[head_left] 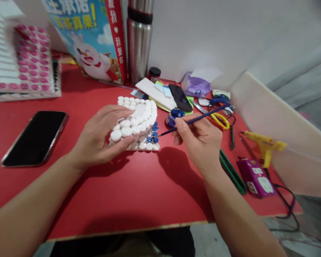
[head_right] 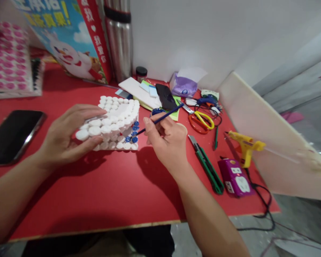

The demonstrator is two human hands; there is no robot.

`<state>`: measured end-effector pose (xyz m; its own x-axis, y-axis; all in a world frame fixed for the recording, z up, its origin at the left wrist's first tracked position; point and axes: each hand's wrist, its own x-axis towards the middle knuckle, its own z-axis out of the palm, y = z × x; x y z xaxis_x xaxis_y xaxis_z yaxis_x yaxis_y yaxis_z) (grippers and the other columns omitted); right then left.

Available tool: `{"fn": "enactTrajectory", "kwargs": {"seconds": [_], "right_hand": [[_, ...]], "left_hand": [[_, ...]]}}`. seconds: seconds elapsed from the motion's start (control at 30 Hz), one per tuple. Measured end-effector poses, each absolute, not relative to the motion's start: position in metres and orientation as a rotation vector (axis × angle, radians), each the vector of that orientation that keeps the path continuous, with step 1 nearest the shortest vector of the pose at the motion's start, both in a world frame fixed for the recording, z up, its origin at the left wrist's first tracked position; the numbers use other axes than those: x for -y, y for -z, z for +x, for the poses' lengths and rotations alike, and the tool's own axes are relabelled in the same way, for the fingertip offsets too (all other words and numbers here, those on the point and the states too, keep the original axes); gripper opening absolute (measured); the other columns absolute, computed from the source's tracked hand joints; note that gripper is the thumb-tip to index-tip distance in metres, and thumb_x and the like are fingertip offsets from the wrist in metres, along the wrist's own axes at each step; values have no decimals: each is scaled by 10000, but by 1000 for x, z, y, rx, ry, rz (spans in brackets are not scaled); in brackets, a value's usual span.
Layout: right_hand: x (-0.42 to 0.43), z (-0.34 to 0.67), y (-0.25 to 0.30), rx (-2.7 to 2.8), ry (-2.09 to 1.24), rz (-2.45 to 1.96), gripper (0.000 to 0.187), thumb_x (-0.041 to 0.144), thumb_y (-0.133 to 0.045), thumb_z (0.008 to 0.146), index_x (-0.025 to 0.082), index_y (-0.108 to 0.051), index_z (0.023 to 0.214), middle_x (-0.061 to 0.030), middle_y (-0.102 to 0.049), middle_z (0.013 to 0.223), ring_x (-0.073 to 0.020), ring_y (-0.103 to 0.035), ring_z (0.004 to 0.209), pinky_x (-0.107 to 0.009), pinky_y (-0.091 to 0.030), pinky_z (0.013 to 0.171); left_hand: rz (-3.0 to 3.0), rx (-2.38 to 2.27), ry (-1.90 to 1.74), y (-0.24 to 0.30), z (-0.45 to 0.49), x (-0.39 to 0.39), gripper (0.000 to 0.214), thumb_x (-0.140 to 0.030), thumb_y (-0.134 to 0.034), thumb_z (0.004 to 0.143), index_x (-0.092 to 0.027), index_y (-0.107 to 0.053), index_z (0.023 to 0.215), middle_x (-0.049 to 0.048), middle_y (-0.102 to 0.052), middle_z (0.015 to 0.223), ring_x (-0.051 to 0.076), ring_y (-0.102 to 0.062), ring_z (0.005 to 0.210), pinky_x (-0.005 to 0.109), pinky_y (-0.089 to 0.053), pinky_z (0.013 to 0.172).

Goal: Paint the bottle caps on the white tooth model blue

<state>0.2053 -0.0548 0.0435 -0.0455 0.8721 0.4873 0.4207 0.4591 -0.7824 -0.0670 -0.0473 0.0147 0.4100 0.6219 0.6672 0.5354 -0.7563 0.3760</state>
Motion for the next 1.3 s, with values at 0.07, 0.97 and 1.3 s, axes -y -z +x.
{"fn": "enactTrajectory", "kwargs": {"seconds": [0.07,0.97,1.3], "right_hand": [[55,205,-43,1645,-547,-1127,210,347,-700,1031,220,-669,867,54,-689,638,-99,-663,491,-233,-515,514],[56,205,-41,1698,-586,-1139,254,411,-682,1042,214,-672,883,37,-717,685,-102,-664,491,-242,-527,504],[57,208,-49,1638,-640,-1111,242,397,-675,1050,208,-657,900,29,-709,686,-100,-648,477,-247,-535,484]], "left_hand": [[2543,-1063,-1275,-15,-67,47,508,-310,-721,942,-216,-607,1429,153,-691,1389,350,-656,1310,535,-545,1139],[2549,-1054,-1288,-14,-67,47,490,-308,-737,939,-191,-622,1401,174,-700,1356,347,-669,1281,542,-565,1109],[2505,-1144,-1199,-17,-67,48,501,-388,-702,930,-240,-618,1402,139,-703,1391,359,-664,1292,558,-549,1133]]}}
